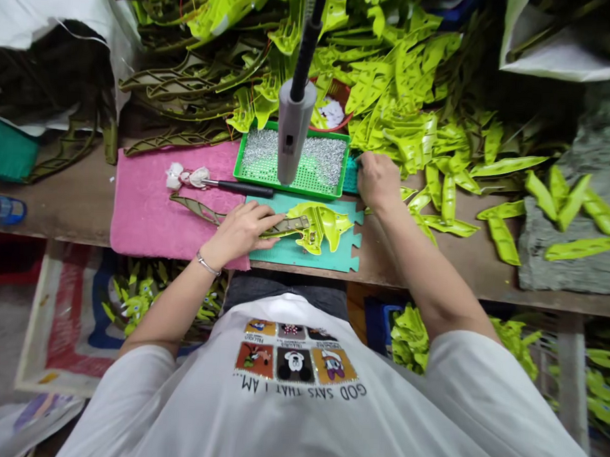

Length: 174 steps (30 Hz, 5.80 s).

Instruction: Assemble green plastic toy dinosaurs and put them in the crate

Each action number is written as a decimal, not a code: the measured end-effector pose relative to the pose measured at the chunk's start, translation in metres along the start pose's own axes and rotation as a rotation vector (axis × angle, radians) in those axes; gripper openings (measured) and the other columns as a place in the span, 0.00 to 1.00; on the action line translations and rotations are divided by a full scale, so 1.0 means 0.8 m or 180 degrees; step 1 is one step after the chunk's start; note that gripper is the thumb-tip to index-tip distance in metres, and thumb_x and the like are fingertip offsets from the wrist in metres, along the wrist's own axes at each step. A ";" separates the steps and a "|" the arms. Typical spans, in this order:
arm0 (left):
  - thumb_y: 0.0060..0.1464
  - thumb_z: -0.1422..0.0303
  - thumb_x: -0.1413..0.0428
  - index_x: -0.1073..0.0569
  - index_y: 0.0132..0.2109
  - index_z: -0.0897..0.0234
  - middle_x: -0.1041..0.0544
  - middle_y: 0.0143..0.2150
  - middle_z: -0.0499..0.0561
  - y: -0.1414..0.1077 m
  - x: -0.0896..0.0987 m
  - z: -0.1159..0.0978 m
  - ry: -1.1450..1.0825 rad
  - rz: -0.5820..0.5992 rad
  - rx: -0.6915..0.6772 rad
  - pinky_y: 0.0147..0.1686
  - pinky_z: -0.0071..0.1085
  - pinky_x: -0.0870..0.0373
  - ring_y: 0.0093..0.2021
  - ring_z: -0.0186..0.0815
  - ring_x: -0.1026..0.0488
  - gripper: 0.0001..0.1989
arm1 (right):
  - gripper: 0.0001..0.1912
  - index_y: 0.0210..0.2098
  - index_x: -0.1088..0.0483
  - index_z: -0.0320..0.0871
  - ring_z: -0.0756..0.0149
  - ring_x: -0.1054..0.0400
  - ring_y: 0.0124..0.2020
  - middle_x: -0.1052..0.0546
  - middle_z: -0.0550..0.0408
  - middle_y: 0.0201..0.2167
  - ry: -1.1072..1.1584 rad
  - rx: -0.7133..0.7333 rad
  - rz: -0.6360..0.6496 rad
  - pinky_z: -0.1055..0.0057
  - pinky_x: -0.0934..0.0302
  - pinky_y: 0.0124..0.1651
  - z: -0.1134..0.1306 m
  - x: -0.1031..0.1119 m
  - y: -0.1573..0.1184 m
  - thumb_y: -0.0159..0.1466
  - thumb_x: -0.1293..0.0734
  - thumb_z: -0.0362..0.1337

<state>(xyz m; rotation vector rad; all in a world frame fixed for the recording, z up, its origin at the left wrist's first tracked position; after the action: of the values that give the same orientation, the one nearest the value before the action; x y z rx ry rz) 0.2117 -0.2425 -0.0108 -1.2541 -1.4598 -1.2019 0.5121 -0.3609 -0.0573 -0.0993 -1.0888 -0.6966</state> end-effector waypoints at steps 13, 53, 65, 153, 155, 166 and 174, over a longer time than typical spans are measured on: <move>0.63 0.58 0.44 0.26 0.59 0.62 0.23 0.46 0.57 -0.002 0.001 -0.003 0.0003 0.0092 0.0021 0.43 0.37 0.32 0.42 0.42 0.31 0.21 | 0.11 0.31 0.36 0.46 0.66 0.25 0.27 0.20 0.56 0.29 0.1935 -0.0327 0.0810 0.67 0.29 0.32 0.138 0.039 -0.144 0.58 0.29 0.39; 0.66 0.60 0.47 0.26 0.42 0.62 0.22 0.36 0.53 -0.005 -0.055 -0.121 -0.0480 -0.0925 0.1400 0.42 0.42 0.44 0.40 0.43 0.29 0.11 | 0.07 0.36 0.35 0.48 0.66 0.29 0.32 0.26 0.56 0.32 0.1781 -0.0589 0.0107 0.66 0.31 0.38 0.148 0.009 -0.154 0.60 0.33 0.39; 0.67 0.63 0.47 0.23 0.38 0.60 0.21 0.35 0.51 0.000 -0.036 -0.120 -0.0447 -0.0910 0.1205 0.46 0.44 0.47 0.38 0.40 0.30 0.12 | 0.08 0.41 0.31 0.49 0.56 0.29 0.48 0.24 0.49 0.44 0.1187 0.0186 -0.0009 0.56 0.34 0.49 0.149 0.025 -0.157 0.63 0.38 0.33; 0.68 0.63 0.48 0.22 0.43 0.56 0.19 0.46 0.51 0.003 -0.055 -0.085 -0.0516 -0.0723 0.1123 0.46 0.43 0.46 0.44 0.41 0.30 0.10 | 0.07 0.30 0.36 0.48 0.58 0.23 0.41 0.22 0.60 0.26 0.0190 0.0308 -0.0579 0.49 0.47 0.61 0.152 -0.011 -0.199 0.64 0.33 0.36; 0.68 0.62 0.48 0.22 0.44 0.56 0.20 0.48 0.51 0.001 -0.054 -0.086 -0.0488 -0.0795 0.1041 0.47 0.43 0.46 0.46 0.42 0.30 0.10 | 0.07 0.30 0.36 0.48 0.57 0.23 0.41 0.22 0.60 0.25 0.0186 0.0256 -0.0477 0.49 0.47 0.61 0.151 -0.011 -0.198 0.63 0.33 0.36; 0.68 0.65 0.49 0.22 0.46 0.57 0.18 0.49 0.53 -0.003 -0.059 -0.093 -0.0417 -0.1084 0.0911 0.50 0.44 0.44 0.47 0.41 0.27 0.10 | 0.04 0.31 0.34 0.47 0.55 0.24 0.44 0.23 0.58 0.26 0.0111 0.0215 -0.0335 0.47 0.48 0.62 0.156 -0.007 -0.199 0.59 0.34 0.33; 0.69 0.73 0.55 0.26 0.57 0.63 0.17 0.49 0.56 -0.012 -0.074 -0.107 -0.0303 -0.0983 0.0722 0.55 0.41 0.43 0.47 0.38 0.23 0.17 | 0.06 0.31 0.33 0.48 0.59 0.22 0.43 0.18 0.59 0.29 0.0304 0.0564 -0.0741 0.53 0.42 0.57 0.151 -0.007 -0.204 0.61 0.34 0.30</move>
<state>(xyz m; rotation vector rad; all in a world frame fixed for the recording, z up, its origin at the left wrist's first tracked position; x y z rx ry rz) 0.2118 -0.3372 -0.0544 -0.9671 -1.8546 -1.1450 0.3246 -0.4375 -0.0453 0.2139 -1.0750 -0.8010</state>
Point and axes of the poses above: each hand's wrist, its own y-axis towards the middle knuckle, its own x-axis out of the back of the hand, z = x × y, the point moved 3 cm from there along y, towards the middle knuckle
